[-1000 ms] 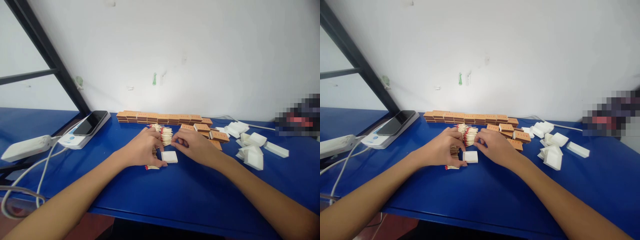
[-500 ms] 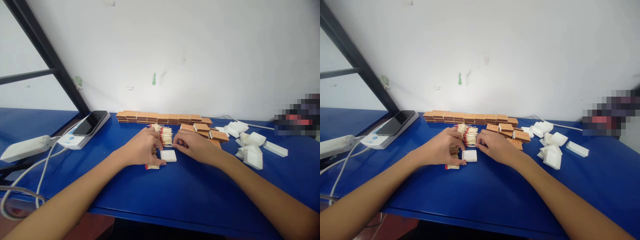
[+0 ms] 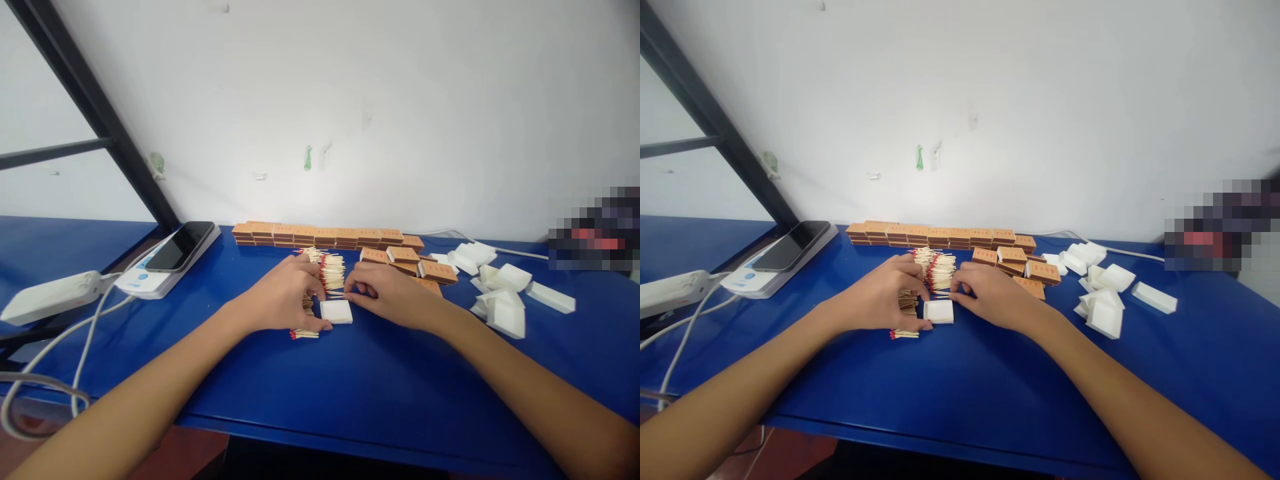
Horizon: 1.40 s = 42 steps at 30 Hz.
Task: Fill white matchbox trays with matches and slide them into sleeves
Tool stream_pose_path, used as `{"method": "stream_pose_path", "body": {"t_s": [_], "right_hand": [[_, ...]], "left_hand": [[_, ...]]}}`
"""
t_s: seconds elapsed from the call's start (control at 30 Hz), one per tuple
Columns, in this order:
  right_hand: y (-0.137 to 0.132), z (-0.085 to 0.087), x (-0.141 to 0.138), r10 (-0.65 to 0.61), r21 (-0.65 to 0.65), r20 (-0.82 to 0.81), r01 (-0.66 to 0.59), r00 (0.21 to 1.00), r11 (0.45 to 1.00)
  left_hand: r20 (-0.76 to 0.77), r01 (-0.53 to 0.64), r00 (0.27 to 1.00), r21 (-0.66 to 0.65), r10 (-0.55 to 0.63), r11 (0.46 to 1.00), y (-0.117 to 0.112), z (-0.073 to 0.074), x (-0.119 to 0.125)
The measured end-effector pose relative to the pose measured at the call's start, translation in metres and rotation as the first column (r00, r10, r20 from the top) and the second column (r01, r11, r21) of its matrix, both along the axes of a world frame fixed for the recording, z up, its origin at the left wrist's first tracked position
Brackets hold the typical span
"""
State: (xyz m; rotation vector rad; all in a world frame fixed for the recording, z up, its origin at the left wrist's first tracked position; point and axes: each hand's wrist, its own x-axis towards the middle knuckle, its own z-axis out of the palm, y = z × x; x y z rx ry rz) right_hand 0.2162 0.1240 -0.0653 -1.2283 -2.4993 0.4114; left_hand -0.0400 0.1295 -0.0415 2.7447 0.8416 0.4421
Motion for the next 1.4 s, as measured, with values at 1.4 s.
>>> {"method": "stream_pose_path", "body": {"t_s": [1.4], "right_hand": [[-0.008,0.024,0.006,-0.026,-0.19,-0.035,0.019,0.999,0.981]], "left_hand": [[-0.009,0.032,0.999,0.02,-0.032,0.999,-0.003,-0.001,0.002]]}}
